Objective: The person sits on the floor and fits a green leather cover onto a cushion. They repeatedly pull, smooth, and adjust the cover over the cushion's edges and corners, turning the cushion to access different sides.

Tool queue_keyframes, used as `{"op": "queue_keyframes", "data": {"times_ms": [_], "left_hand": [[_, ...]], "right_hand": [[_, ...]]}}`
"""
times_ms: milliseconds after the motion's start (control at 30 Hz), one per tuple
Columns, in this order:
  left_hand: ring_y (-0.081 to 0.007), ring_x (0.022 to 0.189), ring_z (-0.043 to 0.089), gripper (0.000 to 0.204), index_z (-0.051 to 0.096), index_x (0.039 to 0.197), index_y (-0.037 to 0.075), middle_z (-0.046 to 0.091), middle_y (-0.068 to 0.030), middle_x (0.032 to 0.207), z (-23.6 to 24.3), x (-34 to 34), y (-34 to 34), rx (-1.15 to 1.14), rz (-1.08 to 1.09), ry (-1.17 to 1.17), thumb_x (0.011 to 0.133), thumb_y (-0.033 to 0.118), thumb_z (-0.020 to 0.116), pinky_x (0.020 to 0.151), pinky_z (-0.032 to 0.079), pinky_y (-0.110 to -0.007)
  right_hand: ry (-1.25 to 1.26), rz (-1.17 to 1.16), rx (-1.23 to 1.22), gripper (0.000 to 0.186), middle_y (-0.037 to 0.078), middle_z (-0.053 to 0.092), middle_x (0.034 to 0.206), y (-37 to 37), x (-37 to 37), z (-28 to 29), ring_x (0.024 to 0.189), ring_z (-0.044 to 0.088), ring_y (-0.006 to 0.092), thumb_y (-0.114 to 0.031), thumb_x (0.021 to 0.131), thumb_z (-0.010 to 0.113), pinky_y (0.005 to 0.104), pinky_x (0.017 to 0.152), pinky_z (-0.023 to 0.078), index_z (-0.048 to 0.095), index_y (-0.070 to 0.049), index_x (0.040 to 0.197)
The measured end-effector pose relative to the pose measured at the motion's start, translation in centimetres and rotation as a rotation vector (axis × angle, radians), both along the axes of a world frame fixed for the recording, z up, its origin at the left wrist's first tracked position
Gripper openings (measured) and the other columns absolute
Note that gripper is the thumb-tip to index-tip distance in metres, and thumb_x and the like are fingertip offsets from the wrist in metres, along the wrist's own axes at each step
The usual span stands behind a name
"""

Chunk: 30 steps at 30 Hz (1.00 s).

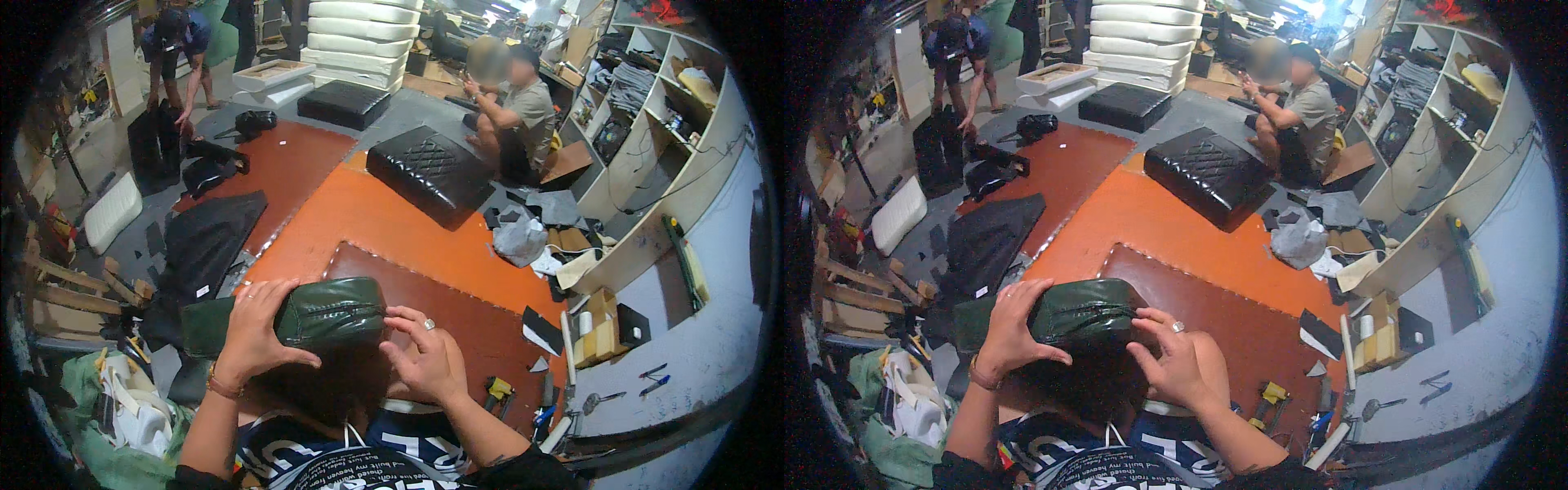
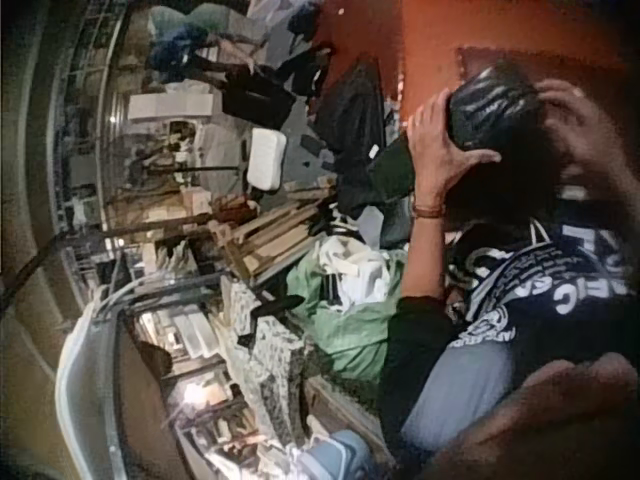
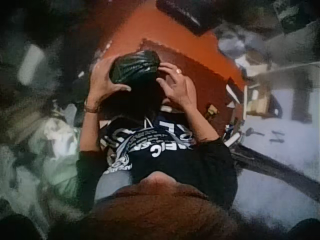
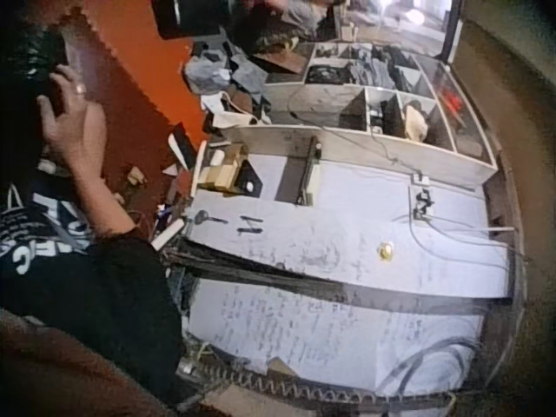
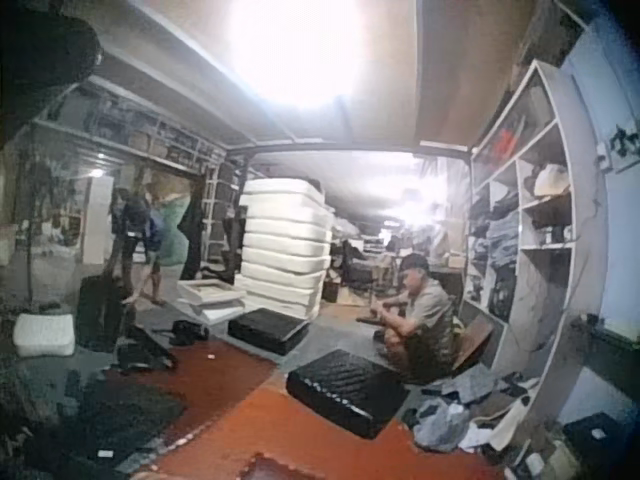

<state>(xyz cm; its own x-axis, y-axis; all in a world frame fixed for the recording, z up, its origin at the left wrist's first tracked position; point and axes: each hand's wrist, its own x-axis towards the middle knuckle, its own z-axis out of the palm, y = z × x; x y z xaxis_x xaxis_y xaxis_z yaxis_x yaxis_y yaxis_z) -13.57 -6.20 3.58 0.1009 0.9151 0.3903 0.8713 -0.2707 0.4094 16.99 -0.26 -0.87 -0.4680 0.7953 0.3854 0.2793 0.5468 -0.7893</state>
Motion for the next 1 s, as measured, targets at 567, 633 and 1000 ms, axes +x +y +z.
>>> {"op": "queue_keyframes", "data": {"times_ms": [567,633,1000], "left_hand": [[-0.0406,0.147,0.043,0.115,0.056,0.150,0.016,0.048,-0.0147,0.157,0.2,8.0,2.0,0.044,-0.020,0.311,0.053,0.062,0.096,0.125,0.027,-0.061],[-0.0399,0.145,0.044,0.122,0.053,0.153,0.014,0.049,-0.0146,0.155,0.3,9.4,2.7,0.063,0.000,0.390,0.049,0.060,0.098,0.123,0.028,-0.063],[-0.0370,0.131,0.052,0.131,0.051,0.154,0.007,0.056,-0.0138,0.137,0.5,10.4,4.4,-0.004,0.120,0.282,0.043,0.061,0.097,0.116,0.033,-0.059]], "right_hand": [[0.075,-0.242,-0.133,0.045,0.010,0.064,0.117,1.1,1.5,-1.0,0.105,0.069,0.0254,-0.015,0.082,0.089,0.0374,0.092,0.056,0.063,-0.004,0.117],[0.078,-0.199,-0.195,0.043,0.011,0.064,0.117,2.3,1.6,-1.1,0.106,0.069,0.0249,-0.012,0.083,0.087,0.0372,0.091,0.057,0.062,-0.004,0.117],[0.167,-0.103,-0.366,0.033,0.002,0.064,0.099,4.2,1.4,-3.1,0.097,0.064,0.0123,-0.004,0.085,0.086,0.0282,0.082,0.055,0.062,-0.007,0.107]]}}
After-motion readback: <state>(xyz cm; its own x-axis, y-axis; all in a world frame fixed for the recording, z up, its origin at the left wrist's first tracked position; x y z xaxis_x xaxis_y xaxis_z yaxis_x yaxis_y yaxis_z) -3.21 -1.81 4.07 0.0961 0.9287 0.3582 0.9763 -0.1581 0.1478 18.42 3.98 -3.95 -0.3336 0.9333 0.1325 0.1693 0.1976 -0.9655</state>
